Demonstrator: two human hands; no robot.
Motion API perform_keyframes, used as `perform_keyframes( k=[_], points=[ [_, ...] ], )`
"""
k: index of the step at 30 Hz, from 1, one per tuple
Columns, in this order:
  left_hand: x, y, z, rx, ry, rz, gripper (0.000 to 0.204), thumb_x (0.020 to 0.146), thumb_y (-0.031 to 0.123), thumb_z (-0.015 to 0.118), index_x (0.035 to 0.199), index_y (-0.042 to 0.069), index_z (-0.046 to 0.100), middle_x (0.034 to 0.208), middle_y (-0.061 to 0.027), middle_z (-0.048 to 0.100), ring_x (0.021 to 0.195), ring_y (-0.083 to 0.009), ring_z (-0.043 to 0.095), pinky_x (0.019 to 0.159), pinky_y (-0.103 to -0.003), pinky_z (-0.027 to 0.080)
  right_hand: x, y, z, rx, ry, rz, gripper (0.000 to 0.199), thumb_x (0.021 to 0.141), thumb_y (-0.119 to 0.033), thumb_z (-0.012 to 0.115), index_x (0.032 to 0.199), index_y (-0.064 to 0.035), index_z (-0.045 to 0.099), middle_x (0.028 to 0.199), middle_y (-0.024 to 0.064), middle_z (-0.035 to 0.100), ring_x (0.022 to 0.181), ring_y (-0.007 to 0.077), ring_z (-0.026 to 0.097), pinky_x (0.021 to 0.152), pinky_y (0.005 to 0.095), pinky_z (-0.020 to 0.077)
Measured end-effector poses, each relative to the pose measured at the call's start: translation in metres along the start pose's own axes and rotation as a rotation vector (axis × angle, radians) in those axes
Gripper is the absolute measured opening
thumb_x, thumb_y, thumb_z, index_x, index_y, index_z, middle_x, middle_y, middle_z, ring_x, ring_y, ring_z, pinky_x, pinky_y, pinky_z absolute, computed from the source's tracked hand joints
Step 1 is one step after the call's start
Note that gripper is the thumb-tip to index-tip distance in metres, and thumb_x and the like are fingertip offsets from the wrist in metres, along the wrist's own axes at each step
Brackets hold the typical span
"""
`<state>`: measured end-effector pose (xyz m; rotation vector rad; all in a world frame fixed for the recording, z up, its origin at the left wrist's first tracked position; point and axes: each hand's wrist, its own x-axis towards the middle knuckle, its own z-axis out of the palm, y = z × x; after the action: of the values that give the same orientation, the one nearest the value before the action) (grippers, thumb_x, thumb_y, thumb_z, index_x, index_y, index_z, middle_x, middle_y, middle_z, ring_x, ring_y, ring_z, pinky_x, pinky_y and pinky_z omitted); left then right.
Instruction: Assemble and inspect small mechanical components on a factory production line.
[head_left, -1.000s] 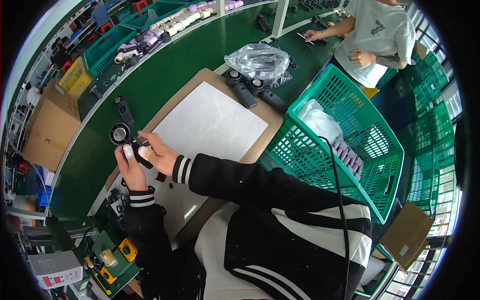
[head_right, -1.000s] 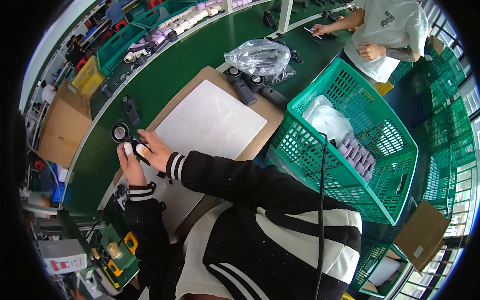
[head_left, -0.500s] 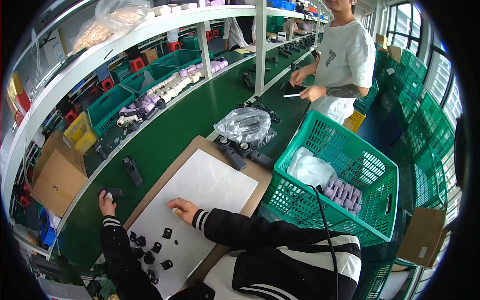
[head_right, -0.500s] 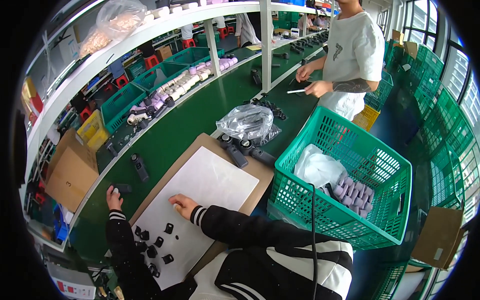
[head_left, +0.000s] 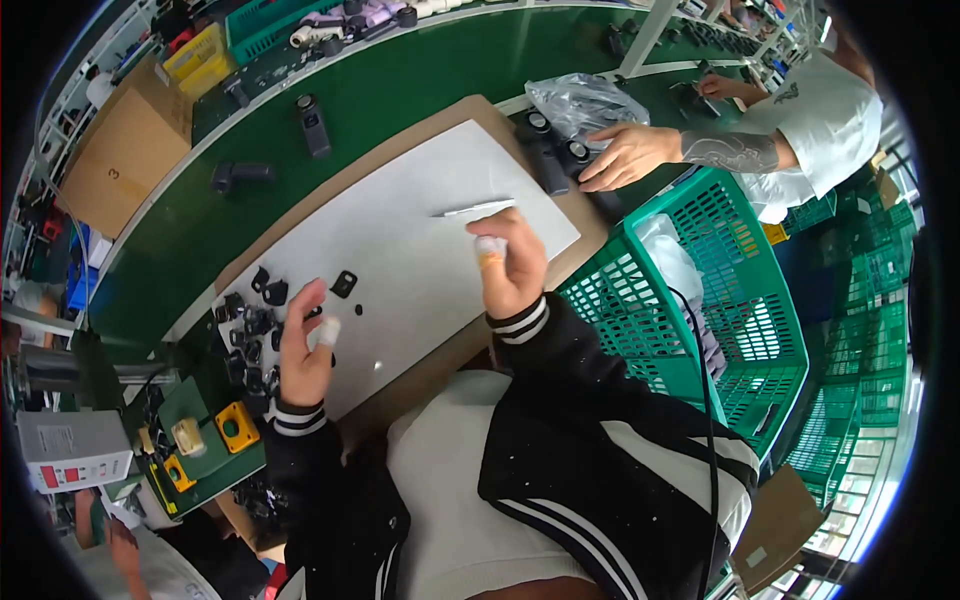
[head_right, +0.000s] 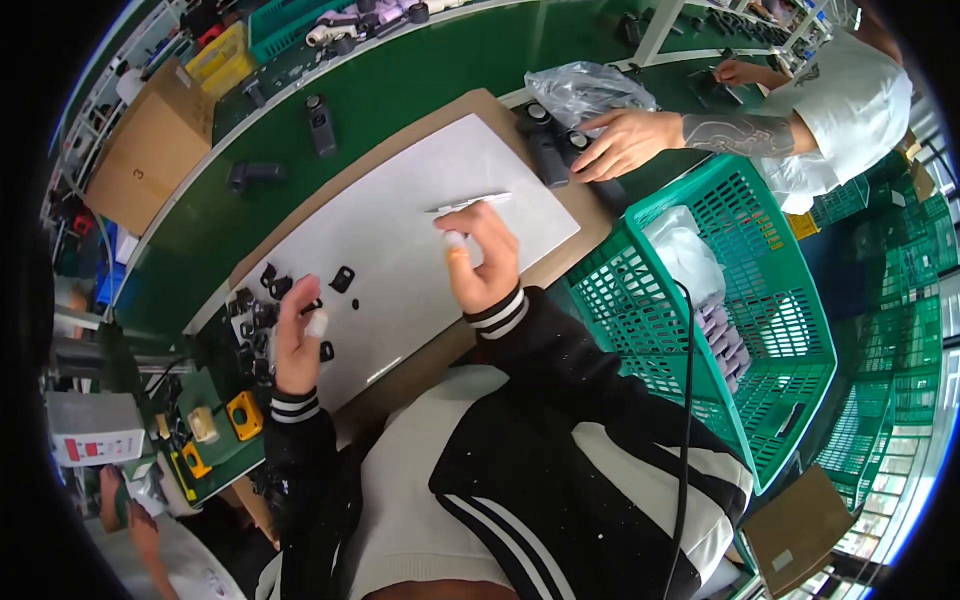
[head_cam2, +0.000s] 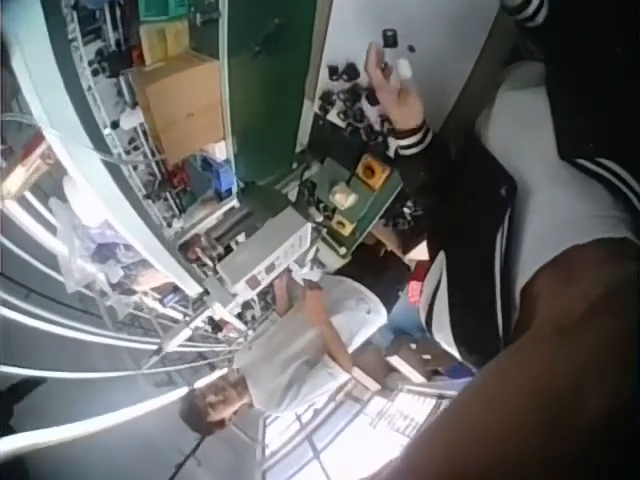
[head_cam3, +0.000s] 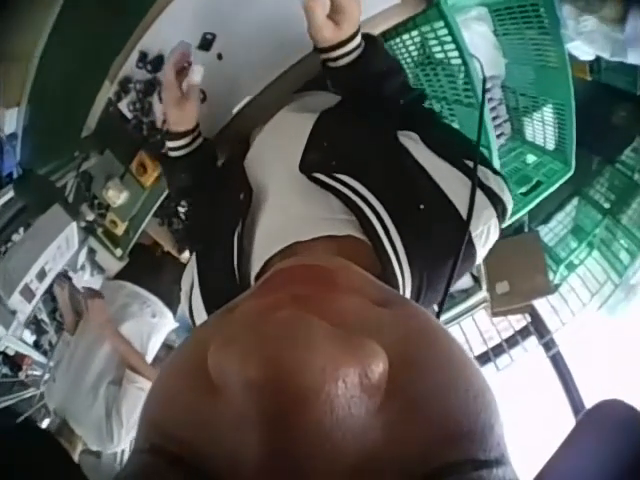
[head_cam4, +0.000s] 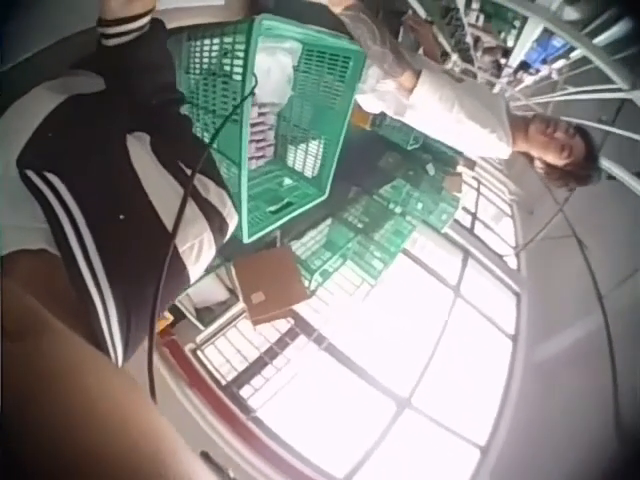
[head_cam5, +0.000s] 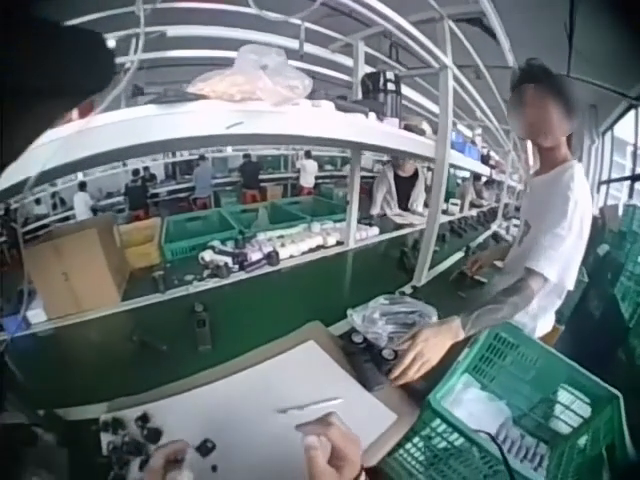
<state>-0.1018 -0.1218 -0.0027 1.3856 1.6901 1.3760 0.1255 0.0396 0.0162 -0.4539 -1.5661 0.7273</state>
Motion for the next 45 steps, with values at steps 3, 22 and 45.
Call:
perform_keyframes(
  k=[3,22,45],
  points=[
    [-0.013,-0.02,0.044,0.253,0.094,0.186,0.051,0.08,0.001,0.056,0.13,0.005,0.045,0.128,-0.0126,0.048,0.114,-0.0266,0.047,0.097,-0.036,0.037,0.012,0.006,-0.02,-0.179,-0.079,-0.016,0.028,0.065,0.004,0.047,0.09,0.0014,0.061,0.087,0.0119,0.057,0.078,0.0255,0.05,0.074,0.0295,0.0414],
    [-0.019,-0.036,0.054,0.413,0.042,0.126,0.049,0.075,0.011,0.061,0.123,0.011,0.054,0.129,-0.008,0.047,0.117,-0.0269,0.042,0.096,-0.038,0.033,0.025,0.174,0.08,-0.783,-0.62,-0.113,0.016,0.078,-0.003,0.055,0.091,-0.0118,0.055,0.096,0.0063,0.052,0.09,0.0274,0.048,0.082,0.035,0.0411],
    [-0.022,-0.043,0.047,0.365,0.132,0.088,0.045,0.07,0.003,0.058,0.114,0.009,0.058,0.118,-0.0058,0.056,0.113,-0.0289,0.047,0.097,-0.038,0.035,0.125,0.332,0.022,-0.524,-0.637,-0.037,0.014,0.074,-0.016,0.06,0.085,-0.0122,0.068,0.084,0.004,0.064,0.078,0.0273,0.056,0.072,0.0347,0.0445]
  ],
)
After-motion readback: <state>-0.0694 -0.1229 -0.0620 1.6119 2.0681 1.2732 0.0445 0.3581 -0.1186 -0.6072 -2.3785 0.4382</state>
